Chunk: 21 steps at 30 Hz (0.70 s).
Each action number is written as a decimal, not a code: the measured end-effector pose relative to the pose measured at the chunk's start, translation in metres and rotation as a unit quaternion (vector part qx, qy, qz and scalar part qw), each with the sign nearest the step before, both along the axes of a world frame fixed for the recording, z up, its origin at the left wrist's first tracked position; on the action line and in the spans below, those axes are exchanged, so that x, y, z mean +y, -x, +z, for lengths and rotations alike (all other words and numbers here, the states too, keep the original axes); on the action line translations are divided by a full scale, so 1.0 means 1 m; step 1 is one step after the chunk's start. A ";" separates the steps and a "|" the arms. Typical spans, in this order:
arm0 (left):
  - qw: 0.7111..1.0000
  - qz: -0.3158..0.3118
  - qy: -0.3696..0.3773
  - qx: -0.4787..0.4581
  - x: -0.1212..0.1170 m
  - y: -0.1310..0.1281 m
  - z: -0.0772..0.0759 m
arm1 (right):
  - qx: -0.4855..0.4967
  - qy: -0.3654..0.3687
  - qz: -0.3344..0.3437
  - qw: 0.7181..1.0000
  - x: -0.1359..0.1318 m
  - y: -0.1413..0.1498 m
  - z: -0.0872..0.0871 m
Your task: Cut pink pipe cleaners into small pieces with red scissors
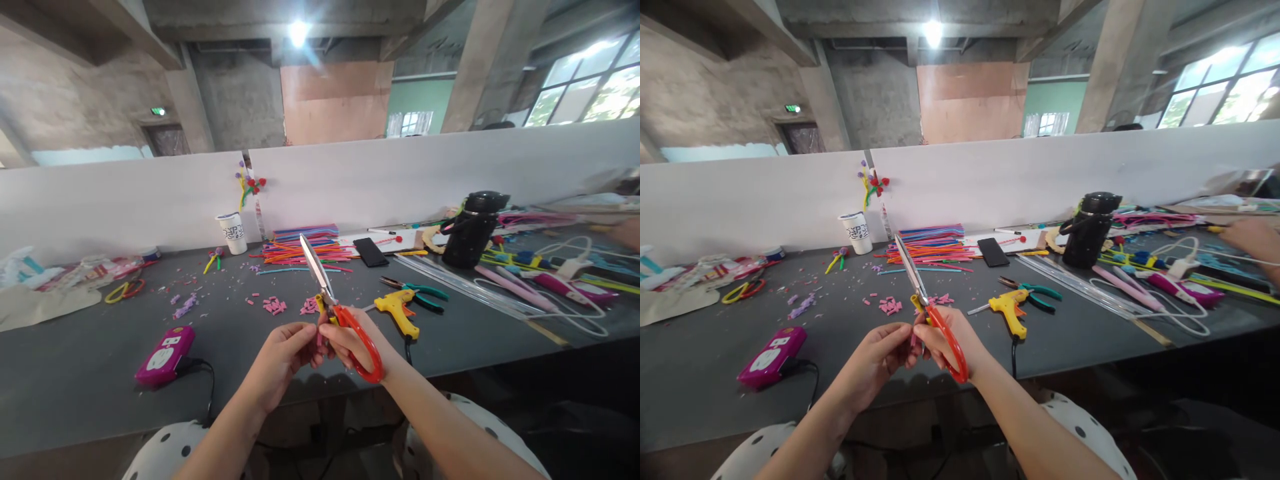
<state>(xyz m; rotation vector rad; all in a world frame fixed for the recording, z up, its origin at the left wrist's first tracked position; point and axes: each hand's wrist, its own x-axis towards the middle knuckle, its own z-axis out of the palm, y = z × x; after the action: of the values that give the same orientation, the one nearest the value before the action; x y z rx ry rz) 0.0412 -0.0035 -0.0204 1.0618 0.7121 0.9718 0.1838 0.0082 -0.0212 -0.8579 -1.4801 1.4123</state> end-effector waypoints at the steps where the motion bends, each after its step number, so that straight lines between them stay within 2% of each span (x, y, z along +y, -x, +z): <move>1: 1.000 0.001 0.018 -0.018 0.000 0.000 -0.001 | -0.003 0.005 -0.001 1.000 0.000 0.001 -0.001; 6: 0.992 -0.016 0.105 -0.068 0.000 0.000 -0.003 | -0.022 0.019 -0.018 0.999 0.000 0.004 0.000; 10: 0.998 -0.021 0.055 0.001 0.001 0.004 -0.001 | 0.025 -0.003 -0.042 0.999 0.000 0.001 0.003; 13: 0.998 0.010 0.014 0.064 0.002 0.006 0.002 | 0.064 -0.033 0.009 0.997 0.002 -0.004 0.004; 16: 0.999 0.013 0.015 0.047 0.002 0.007 0.003 | 0.053 -0.018 0.042 0.998 0.002 -0.005 0.002; 21: 0.999 -0.010 0.035 0.020 -0.001 0.006 0.003 | 0.032 0.001 0.043 0.999 0.001 -0.002 -0.001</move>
<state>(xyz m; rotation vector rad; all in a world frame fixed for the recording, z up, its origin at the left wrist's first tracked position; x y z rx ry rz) 0.0351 -0.0042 -0.0179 1.0277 0.7624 0.9052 0.1859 0.0094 -0.0223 -0.7517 -1.4811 1.4912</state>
